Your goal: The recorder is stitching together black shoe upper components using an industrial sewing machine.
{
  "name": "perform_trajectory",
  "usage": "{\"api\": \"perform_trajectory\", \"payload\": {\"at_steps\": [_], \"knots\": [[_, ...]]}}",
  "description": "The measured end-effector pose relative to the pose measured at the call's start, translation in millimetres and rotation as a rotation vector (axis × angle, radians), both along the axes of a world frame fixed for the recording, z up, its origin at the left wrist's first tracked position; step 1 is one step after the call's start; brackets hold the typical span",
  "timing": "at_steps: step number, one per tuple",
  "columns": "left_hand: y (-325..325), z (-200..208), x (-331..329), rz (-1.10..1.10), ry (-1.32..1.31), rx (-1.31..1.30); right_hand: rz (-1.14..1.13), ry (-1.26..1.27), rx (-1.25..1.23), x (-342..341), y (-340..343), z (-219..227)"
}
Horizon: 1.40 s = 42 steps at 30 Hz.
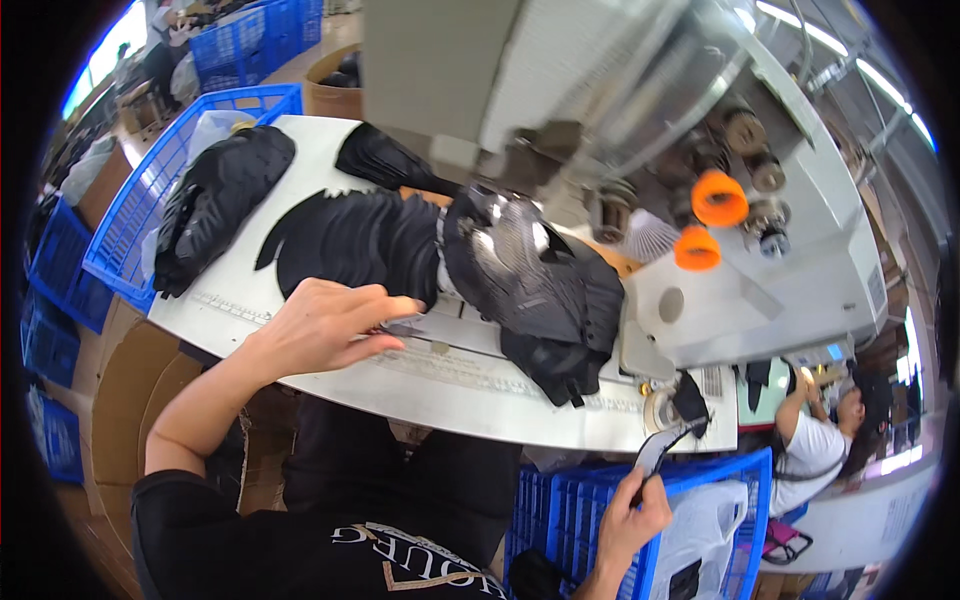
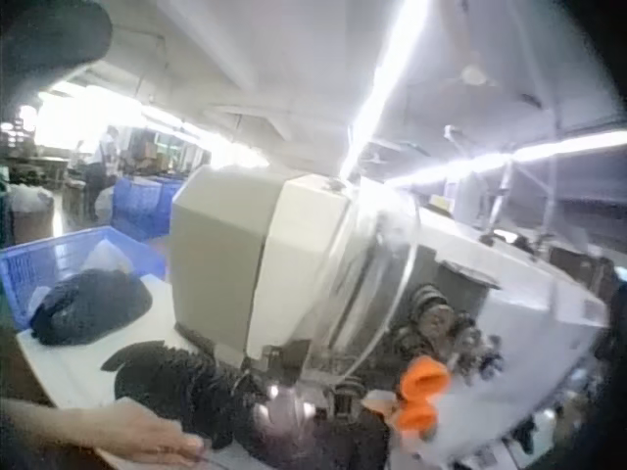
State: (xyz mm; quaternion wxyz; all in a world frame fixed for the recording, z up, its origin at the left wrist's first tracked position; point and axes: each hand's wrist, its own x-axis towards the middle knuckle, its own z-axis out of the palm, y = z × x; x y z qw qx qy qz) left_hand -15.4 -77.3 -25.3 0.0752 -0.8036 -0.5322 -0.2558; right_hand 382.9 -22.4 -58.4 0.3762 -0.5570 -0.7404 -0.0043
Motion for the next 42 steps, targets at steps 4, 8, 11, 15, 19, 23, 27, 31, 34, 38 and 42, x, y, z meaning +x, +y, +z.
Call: {"api": "perform_trajectory", "payload": {"at_steps": [4,8,11,15,19,23,27,31,34,38,42], "knots": [[-41,-33,-32,0.444,-0.278,-0.107,-0.163,-0.252,-0.016,-22,58,-29],[-69,-51,-58,0.724,-0.348,-0.001,-0.119,-0.241,-0.102,-34,71,-14],[-72,-65,-78,0.845,-0.405,0.092,0.004,0.115,0.013,-66,53,14],[-64,-85,-97,1.0,-0.393,0.183,0.463,0.028,0.3,-132,51,37],[-42,-77,-71,1.08,-0.107,0.335,0.628,-0.154,0.473,-162,88,30],[-27,-51,-22,0.575,-0.589,0.151,0.602,0.061,0.537,-136,87,22],[-8,-32,44,-0.067,-1.107,-0.27,0.478,0.144,0.713,-112,58,22],[-7,-14,106,-0.464,-1.618,-0.258,0.636,0.079,0.84,-119,7,25],[-26,22,115,-0.326,-1.82,-0.235,0.695,-0.257,0.626,-130,-42,35],[-58,21,102,-0.272,-1.48,-0.088,0.99,0.172,0.341,-85,-71,44],[-98,30,101,-0.29,-1.29,-0.386,0.615,0.534,0.237,-89,-91,60]]}}
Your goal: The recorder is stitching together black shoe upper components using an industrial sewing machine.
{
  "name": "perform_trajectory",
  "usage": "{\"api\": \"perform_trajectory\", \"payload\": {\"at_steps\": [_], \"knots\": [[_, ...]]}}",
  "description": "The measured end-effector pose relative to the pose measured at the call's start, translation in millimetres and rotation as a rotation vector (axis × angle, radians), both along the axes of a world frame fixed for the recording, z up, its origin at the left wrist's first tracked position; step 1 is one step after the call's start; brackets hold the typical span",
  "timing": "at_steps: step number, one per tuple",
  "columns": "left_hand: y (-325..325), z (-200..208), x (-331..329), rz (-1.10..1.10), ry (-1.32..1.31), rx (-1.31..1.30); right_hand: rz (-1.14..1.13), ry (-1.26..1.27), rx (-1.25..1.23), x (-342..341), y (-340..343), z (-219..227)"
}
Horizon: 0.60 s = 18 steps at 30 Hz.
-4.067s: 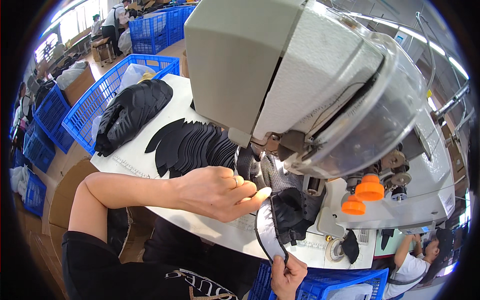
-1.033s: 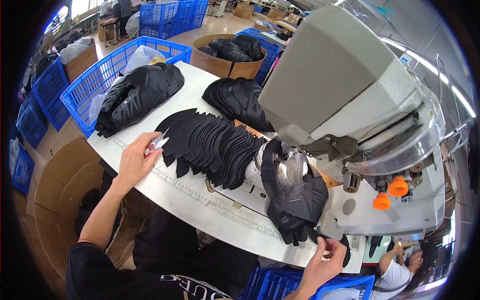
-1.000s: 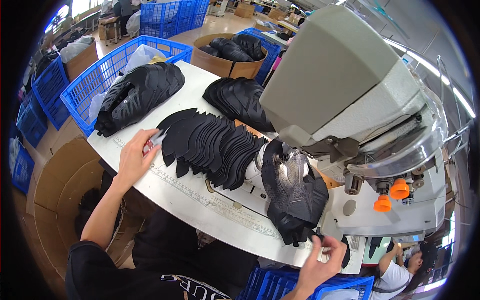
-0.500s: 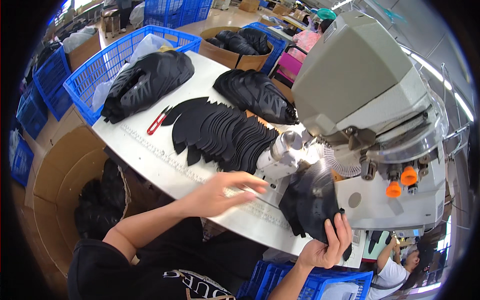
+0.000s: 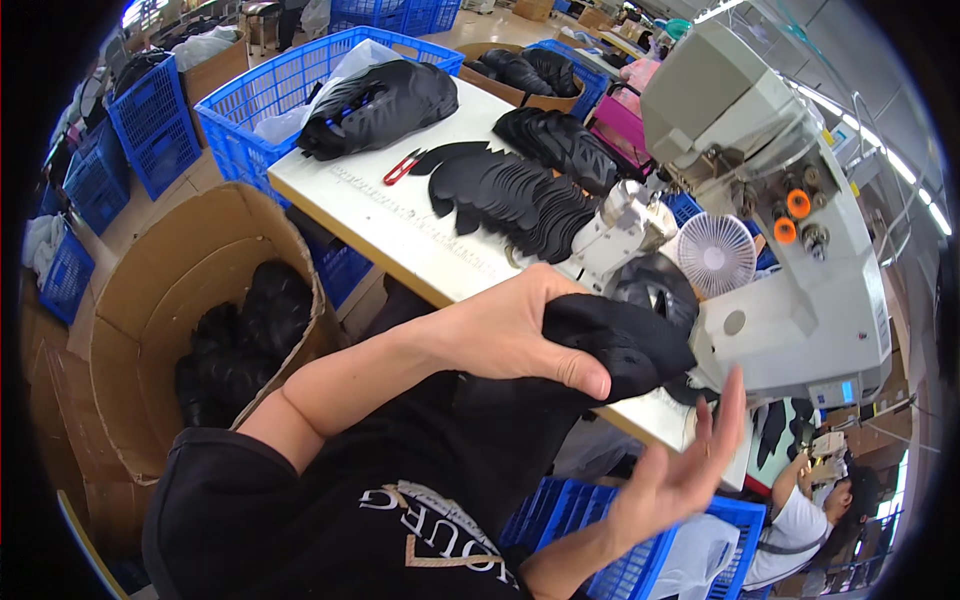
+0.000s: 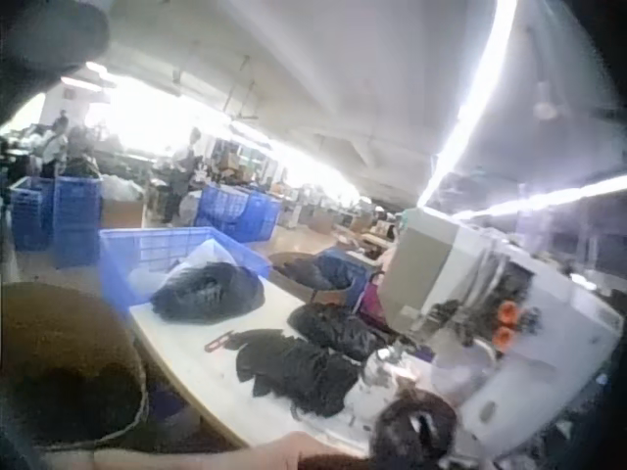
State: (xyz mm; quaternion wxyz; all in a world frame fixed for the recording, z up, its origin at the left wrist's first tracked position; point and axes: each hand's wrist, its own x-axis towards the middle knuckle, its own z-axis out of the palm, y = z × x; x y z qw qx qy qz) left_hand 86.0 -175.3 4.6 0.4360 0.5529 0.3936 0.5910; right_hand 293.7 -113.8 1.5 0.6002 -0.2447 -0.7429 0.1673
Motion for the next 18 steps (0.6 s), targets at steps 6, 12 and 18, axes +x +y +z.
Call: {"api": "perform_trajectory", "payload": {"at_steps": [6,12,18], "knots": [[-5,-34,21,-0.193,-0.392,-0.099,0.812,0.163,-0.87,21,5,-79],[-10,-50,23,-0.051,-0.501,-0.191,0.858,0.402,-0.974,24,-12,-82],[-30,-59,5,0.103,-0.196,0.179,0.849,0.44,-0.982,24,-5,-82]]}}
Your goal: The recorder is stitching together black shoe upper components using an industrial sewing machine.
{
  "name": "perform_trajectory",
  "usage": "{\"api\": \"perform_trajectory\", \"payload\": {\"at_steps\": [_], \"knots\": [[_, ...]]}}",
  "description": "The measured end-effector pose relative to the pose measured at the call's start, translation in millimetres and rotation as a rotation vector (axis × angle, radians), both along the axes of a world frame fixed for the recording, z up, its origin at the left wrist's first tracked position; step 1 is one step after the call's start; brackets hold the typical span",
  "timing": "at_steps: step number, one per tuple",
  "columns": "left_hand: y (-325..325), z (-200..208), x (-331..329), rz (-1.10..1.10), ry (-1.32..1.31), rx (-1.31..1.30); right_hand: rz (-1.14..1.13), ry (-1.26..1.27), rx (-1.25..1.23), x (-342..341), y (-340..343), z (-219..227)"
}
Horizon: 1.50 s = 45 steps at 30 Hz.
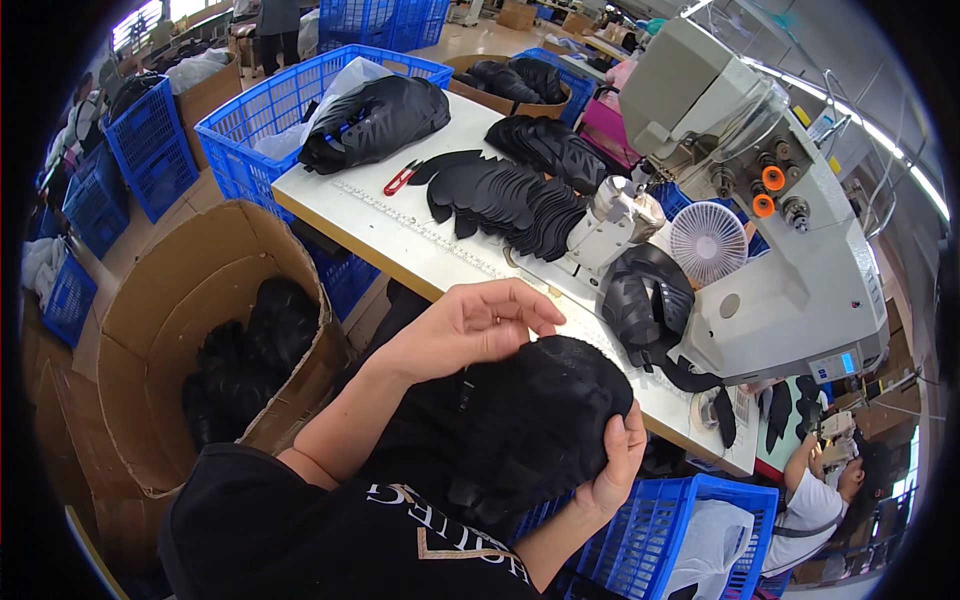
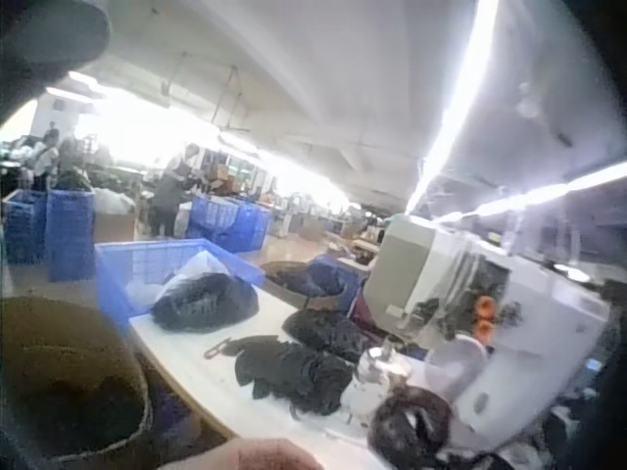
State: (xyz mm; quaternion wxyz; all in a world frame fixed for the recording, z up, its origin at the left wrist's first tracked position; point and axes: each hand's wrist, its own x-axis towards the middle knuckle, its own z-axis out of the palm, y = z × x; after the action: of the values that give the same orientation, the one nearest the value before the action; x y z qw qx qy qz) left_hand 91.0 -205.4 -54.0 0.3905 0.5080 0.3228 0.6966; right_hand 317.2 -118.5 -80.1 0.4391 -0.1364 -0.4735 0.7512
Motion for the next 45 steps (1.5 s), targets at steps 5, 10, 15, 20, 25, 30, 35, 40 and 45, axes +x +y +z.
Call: {"api": "perform_trajectory", "payload": {"at_steps": [5,10,15,20,25,30,35,40,45], "knots": [[-5,5,10,0.093,0.175,0.029,0.017,0.131,-0.159,-13,-1,4],[2,-1,22,0.26,0.257,0.021,-0.02,0.178,-0.184,-14,-7,5],[-4,-2,-3,0.582,0.337,0.082,0.013,0.18,-0.163,-1,-1,-4],[-8,19,17,0.702,0.653,0.194,0.021,0.136,-0.109,1,3,-8],[11,9,36,0.597,0.622,0.237,0.016,0.174,-0.106,-3,2,-12],[12,10,28,0.726,0.542,0.242,0.009,0.183,-0.174,0,7,-21],[6,21,29,0.724,0.662,0.31,0.029,0.208,-0.204,1,4,-23],[18,13,42,0.662,0.669,0.367,0.161,0.304,-0.112,3,8,-34],[4,17,26,0.827,0.645,0.293,0.256,0.38,-0.055,3,-3,-16]]}}
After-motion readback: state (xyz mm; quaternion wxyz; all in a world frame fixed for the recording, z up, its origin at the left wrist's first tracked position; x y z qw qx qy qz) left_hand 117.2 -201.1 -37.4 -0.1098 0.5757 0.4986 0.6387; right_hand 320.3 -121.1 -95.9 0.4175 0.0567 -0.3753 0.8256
